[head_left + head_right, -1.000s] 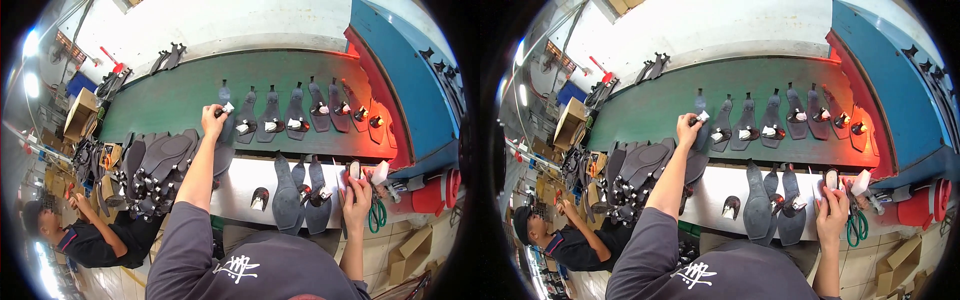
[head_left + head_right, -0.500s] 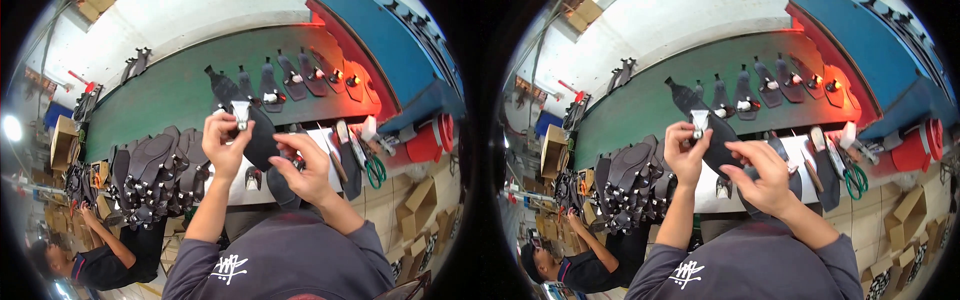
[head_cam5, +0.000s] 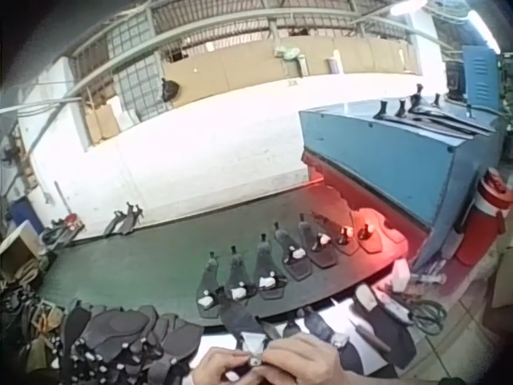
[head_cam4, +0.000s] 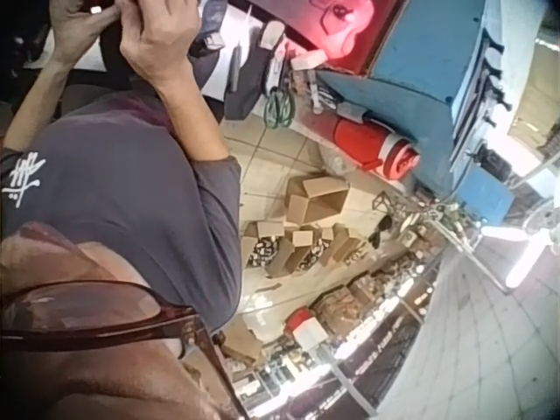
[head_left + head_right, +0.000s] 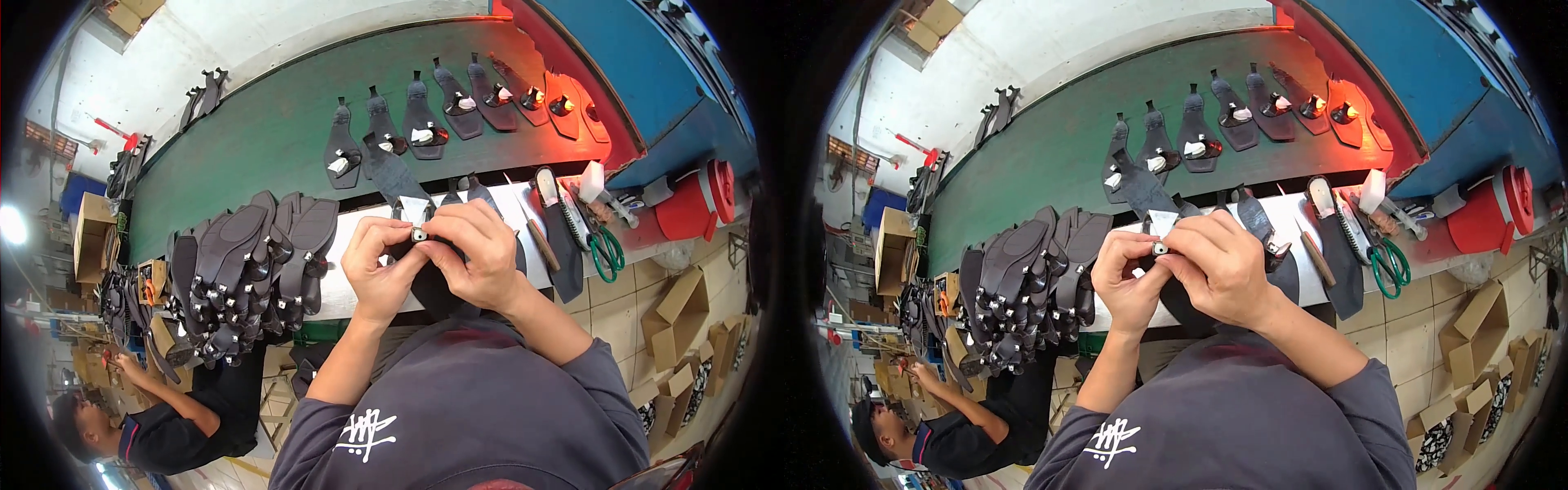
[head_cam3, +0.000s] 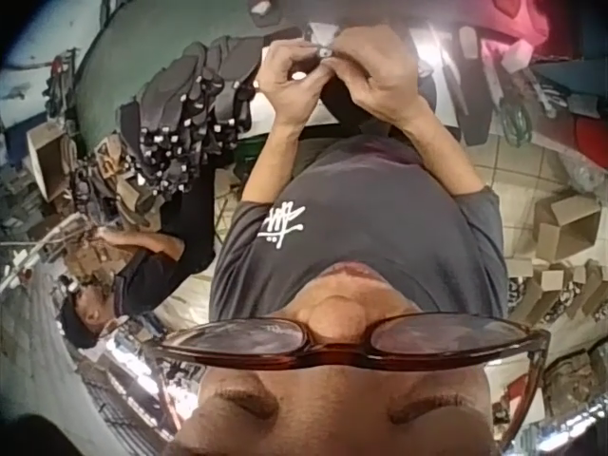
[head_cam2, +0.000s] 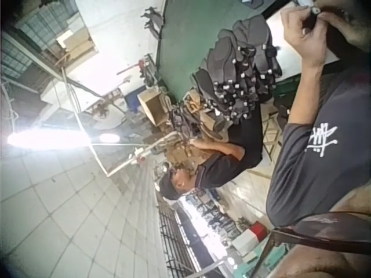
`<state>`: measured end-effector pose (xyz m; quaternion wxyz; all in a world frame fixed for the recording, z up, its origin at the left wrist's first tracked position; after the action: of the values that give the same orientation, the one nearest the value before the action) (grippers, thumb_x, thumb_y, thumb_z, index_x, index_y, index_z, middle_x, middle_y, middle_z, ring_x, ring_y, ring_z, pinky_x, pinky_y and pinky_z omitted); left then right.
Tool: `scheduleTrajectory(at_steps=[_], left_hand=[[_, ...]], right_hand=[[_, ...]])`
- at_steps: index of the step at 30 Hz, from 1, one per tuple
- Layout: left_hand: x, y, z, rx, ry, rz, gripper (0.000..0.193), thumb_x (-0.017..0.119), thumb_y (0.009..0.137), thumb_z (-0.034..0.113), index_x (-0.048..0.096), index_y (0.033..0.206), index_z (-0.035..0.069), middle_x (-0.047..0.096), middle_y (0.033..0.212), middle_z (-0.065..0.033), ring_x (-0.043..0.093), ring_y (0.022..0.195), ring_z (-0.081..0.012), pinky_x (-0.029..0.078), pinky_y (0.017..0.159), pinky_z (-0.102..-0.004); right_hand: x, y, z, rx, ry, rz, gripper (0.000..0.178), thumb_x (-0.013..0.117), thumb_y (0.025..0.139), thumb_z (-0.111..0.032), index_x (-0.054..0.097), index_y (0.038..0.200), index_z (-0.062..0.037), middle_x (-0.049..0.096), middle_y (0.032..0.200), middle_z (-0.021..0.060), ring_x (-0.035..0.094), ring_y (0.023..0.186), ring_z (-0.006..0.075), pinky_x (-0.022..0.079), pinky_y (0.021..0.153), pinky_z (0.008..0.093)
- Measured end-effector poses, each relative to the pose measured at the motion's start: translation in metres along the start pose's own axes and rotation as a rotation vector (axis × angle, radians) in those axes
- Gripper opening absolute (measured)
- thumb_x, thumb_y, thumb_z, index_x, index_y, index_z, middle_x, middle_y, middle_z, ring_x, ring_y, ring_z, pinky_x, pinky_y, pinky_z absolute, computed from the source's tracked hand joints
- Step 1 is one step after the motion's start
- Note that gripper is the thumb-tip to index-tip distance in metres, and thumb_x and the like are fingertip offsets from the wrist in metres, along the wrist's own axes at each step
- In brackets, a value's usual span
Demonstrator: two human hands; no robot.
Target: Attach shoe upper components to the sole and secure them with a tool.
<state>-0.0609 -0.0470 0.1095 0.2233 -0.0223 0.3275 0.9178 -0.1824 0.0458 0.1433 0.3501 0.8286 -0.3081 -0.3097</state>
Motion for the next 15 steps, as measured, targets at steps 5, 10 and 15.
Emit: scheduleTrajectory(at_steps=[5, 10, 15], left_hand=[[0.005, -0.004, 0.000, -0.050, 0.056, -0.047, 0.025, 0.082, 0.064, -0.002, 0.065, 0.081, 0.000, 0.064, 0.083, -0.0076, 0.059, 0.070, -0.0103, 0.046, 0.057, -0.0209], [-0.001, -0.002, -0.019, -0.262, -0.325, 0.035, 0.021, 0.078, 0.069, -0.010, 0.066, 0.084, -0.001, 0.064, 0.093, -0.0085, 0.061, 0.080, -0.0113, 0.049, 0.067, -0.0222], [0.004, -0.005, -0.013, -0.352, -0.577, -0.119, 0.025, 0.075, 0.070, -0.013, 0.069, 0.092, -0.002, 0.065, 0.103, -0.0116, 0.061, 0.090, -0.0143, 0.051, 0.077, -0.0267]], right_hand=[[-0.001, -0.010, -0.001, -0.100, -0.142, -0.058, 0.022, 0.072, 0.071, -0.005, 0.064, 0.091, -0.0019, 0.062, 0.088, 0.0091, 0.057, 0.068, 0.0245, 0.046, 0.056, 0.0331], [-0.009, -0.007, 0.005, -0.002, -0.080, -0.195, 0.022, 0.069, 0.078, -0.006, 0.065, 0.098, 0.0001, 0.061, 0.095, 0.0105, 0.058, 0.078, 0.0239, 0.048, 0.070, 0.0320], [-0.012, -0.042, 0.078, 0.764, 0.876, 0.117, 0.035, 0.061, 0.093, -0.018, 0.050, 0.123, -0.0031, 0.061, 0.104, 0.0095, 0.055, 0.102, 0.0146, 0.043, 0.093, 0.0324]])
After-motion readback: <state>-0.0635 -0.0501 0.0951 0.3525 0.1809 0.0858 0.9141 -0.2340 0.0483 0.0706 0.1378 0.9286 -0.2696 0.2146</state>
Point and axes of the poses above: each hand's wrist, its own y-axis towards the middle knuckle, its own x-axis out of the palm, z = x × y, the point moved 5 cm from there along y, towards the middle knuckle
